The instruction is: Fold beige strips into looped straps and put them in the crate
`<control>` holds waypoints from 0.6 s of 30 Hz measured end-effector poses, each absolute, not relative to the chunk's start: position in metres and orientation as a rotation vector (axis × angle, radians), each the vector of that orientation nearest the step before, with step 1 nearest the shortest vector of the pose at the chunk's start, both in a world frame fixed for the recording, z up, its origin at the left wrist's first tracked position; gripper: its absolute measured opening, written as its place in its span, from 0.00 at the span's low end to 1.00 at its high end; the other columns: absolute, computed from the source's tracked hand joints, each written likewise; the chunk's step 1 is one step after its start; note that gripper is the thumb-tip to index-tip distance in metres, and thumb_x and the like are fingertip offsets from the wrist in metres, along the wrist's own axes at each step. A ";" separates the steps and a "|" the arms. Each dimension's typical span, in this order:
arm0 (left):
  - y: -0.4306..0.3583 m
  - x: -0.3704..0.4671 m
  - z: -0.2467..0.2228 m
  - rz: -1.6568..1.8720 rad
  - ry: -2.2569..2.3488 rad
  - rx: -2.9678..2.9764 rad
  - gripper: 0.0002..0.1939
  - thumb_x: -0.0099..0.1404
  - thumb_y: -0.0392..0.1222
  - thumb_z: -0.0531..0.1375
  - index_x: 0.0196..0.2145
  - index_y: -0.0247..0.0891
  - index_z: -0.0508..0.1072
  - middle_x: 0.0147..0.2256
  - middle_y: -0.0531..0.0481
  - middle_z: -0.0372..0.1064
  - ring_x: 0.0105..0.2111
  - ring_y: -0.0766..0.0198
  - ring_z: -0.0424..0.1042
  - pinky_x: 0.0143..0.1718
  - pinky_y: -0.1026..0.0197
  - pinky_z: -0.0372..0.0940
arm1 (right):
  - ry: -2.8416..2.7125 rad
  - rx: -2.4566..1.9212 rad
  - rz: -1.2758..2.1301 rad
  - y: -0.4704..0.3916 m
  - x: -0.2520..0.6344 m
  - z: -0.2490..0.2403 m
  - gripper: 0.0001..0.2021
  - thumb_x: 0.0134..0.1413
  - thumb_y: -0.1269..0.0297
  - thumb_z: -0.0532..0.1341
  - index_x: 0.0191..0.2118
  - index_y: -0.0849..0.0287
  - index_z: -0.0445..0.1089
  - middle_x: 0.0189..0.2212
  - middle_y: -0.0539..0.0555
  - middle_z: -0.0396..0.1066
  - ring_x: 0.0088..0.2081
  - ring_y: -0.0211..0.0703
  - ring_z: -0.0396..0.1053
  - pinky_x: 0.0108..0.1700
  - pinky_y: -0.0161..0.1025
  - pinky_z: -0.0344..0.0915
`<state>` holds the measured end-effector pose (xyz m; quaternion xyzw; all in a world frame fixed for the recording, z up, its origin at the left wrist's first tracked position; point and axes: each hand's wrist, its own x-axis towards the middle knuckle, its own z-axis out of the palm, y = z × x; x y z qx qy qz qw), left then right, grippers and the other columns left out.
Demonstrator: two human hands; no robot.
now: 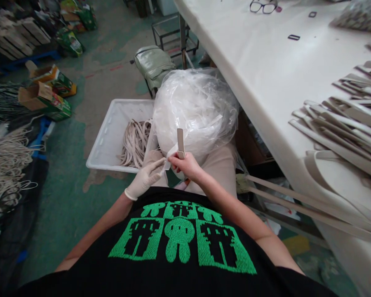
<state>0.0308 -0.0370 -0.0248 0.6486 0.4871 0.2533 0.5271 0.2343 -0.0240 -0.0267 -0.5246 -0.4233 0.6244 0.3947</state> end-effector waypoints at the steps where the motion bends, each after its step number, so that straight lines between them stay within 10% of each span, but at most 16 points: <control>1: -0.033 0.032 -0.026 0.614 1.070 1.438 0.39 0.58 0.70 0.62 0.58 0.39 0.74 0.55 0.41 0.73 0.58 0.48 0.70 0.62 0.48 0.61 | -1.115 -1.330 1.575 -0.024 0.236 -0.025 0.13 0.47 0.55 0.64 0.22 0.59 0.67 0.15 0.45 0.63 0.18 0.32 0.58 0.20 0.31 0.57; 18: -0.024 0.049 -0.015 0.197 0.914 1.274 0.20 0.56 0.55 0.68 0.37 0.37 0.84 0.39 0.44 0.81 0.41 0.52 0.79 0.52 0.53 0.71 | -1.334 -1.338 1.528 -0.012 0.244 -0.018 0.12 0.51 0.57 0.63 0.24 0.59 0.68 0.16 0.45 0.63 0.19 0.32 0.59 0.20 0.30 0.59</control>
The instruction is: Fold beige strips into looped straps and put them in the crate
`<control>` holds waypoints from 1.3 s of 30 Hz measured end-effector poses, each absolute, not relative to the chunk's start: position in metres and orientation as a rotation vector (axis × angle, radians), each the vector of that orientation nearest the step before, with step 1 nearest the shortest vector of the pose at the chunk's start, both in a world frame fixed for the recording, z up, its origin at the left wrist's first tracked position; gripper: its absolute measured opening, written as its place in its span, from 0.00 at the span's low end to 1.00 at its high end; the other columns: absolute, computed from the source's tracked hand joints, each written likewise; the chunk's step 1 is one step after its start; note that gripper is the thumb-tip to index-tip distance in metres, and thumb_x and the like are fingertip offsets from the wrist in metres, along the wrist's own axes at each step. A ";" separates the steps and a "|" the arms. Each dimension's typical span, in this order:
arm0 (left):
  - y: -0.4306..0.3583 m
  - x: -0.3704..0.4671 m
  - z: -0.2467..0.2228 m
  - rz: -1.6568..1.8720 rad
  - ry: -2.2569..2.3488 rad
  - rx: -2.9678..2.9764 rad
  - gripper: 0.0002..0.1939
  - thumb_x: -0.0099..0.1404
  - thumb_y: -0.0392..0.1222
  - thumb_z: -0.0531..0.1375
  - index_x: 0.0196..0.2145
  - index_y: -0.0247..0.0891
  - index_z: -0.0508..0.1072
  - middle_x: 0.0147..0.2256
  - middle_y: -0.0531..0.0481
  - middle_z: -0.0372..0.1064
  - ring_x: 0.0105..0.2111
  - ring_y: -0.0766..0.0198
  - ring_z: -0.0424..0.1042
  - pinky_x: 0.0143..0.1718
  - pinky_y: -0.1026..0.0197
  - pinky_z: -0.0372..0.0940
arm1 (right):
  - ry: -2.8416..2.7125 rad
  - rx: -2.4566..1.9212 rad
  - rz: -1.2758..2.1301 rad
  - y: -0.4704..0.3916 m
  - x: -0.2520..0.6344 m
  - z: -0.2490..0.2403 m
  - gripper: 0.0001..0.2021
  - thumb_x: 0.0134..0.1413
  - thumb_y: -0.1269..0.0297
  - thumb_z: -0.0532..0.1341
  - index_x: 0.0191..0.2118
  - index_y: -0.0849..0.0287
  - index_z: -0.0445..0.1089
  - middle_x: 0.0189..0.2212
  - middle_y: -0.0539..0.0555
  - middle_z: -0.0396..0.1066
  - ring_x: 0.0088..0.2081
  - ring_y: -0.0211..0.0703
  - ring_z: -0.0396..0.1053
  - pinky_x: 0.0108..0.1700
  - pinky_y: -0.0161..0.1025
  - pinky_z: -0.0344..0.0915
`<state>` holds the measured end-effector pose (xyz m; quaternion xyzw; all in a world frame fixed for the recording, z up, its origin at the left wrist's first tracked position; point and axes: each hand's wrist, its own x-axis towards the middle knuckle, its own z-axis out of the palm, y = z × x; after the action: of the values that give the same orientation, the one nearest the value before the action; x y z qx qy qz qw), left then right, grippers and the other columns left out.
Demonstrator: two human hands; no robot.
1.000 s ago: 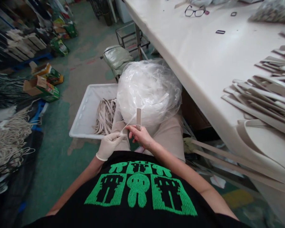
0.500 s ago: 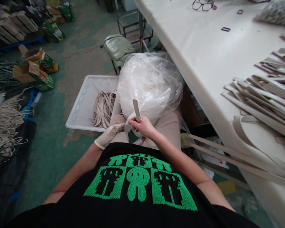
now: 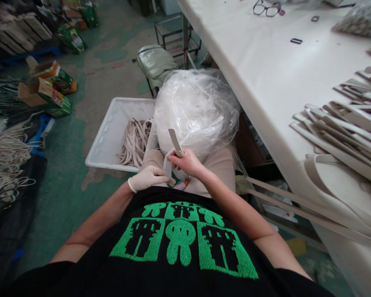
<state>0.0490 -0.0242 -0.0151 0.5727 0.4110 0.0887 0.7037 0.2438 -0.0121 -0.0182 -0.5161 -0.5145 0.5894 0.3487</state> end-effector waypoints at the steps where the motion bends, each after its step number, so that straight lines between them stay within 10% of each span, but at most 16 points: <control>1: -0.020 0.046 -0.016 0.201 0.909 1.253 0.20 0.55 0.56 0.69 0.37 0.36 0.84 0.38 0.43 0.81 0.40 0.52 0.80 0.51 0.52 0.71 | -1.316 -1.332 1.553 -0.011 0.243 -0.019 0.13 0.52 0.55 0.63 0.25 0.59 0.68 0.16 0.45 0.64 0.19 0.32 0.59 0.20 0.30 0.59; 6: 0.024 -0.034 0.009 0.840 1.216 1.029 0.20 0.52 0.59 0.71 0.33 0.39 0.83 0.37 0.47 0.81 0.46 0.51 0.78 0.54 0.50 0.71 | -1.266 -1.284 1.756 -0.013 0.241 -0.023 0.15 0.57 0.51 0.61 0.33 0.59 0.72 0.18 0.45 0.66 0.19 0.31 0.59 0.19 0.28 0.60; 12: 0.048 -0.165 0.054 1.539 1.588 0.937 0.13 0.71 0.63 0.52 0.45 0.70 0.75 0.54 0.88 0.68 0.69 0.70 0.50 0.64 0.56 0.60 | -1.295 -1.229 2.030 -0.029 0.234 -0.024 0.17 0.59 0.49 0.60 0.33 0.59 0.70 0.18 0.44 0.66 0.16 0.30 0.58 0.17 0.28 0.57; 18: 0.007 -0.074 0.006 1.464 1.355 0.378 0.16 0.63 0.57 0.66 0.29 0.41 0.75 0.32 0.52 0.79 0.48 0.58 0.77 0.56 0.49 0.70 | -1.543 -1.116 2.222 -0.045 0.214 -0.031 0.22 0.60 0.43 0.57 0.33 0.60 0.70 0.17 0.46 0.66 0.17 0.32 0.60 0.19 0.29 0.58; 39: -0.024 0.033 -0.018 1.209 0.936 0.015 0.05 0.62 0.37 0.69 0.34 0.35 0.77 0.31 0.51 0.79 0.31 0.66 0.79 0.43 0.62 0.75 | -1.618 -1.076 2.330 -0.043 0.191 -0.037 0.19 0.63 0.48 0.56 0.33 0.60 0.69 0.17 0.46 0.67 0.18 0.33 0.60 0.19 0.29 0.61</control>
<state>0.0329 -0.0240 -0.0181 0.0067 0.4236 0.5473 0.7218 0.1911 -0.0426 -0.0366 -0.3540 -0.5326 0.7669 0.0538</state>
